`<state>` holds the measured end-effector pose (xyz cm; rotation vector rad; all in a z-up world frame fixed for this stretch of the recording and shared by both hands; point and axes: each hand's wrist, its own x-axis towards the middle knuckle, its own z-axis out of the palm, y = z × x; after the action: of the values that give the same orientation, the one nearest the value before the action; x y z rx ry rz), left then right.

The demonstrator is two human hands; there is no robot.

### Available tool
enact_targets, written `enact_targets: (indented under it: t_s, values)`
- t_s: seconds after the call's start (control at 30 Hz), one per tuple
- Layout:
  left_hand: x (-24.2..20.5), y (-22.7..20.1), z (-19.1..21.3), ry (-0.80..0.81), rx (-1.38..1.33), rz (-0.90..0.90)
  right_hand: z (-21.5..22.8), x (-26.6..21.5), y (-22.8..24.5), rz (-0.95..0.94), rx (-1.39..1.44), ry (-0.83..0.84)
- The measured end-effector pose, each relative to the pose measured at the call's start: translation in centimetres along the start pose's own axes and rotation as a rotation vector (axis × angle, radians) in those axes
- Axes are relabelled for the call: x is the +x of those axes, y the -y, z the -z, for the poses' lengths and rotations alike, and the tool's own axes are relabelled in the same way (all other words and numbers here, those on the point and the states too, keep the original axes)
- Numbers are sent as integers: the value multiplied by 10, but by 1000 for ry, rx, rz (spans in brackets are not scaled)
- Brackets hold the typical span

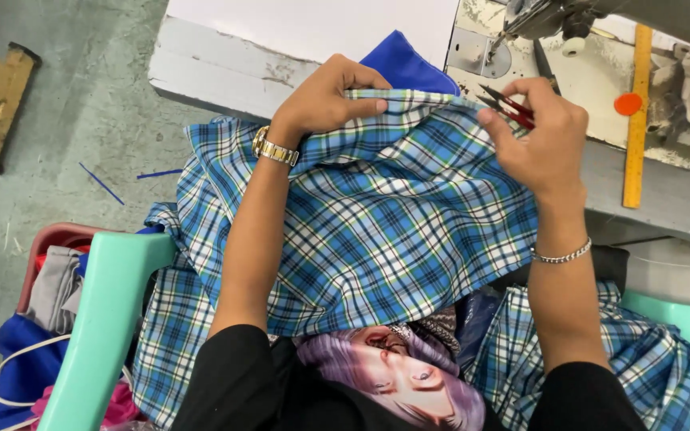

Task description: Trimming loose threads and excess seam allowance from a plaid shirt using hand-held snips.

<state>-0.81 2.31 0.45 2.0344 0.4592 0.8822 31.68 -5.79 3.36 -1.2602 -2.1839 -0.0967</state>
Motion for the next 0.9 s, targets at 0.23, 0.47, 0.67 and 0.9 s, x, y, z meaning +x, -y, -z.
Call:
enact_targets:
  t_s: [0.23, 0.47, 0.67, 0.9]
  values:
    - [-5, 5, 6, 31, -13, -3, -55, 43, 19, 70, 331, 9]
    - [0, 7, 7, 115, -145, 12, -81, 45, 8, 107, 329, -19]
    - [-3, 11, 9, 153, -189, 85, -79, 52, 16, 245, 269, 13]
    - [-11, 14, 9, 106, -270, 113, -73, 51, 26, 231, 279, 5]
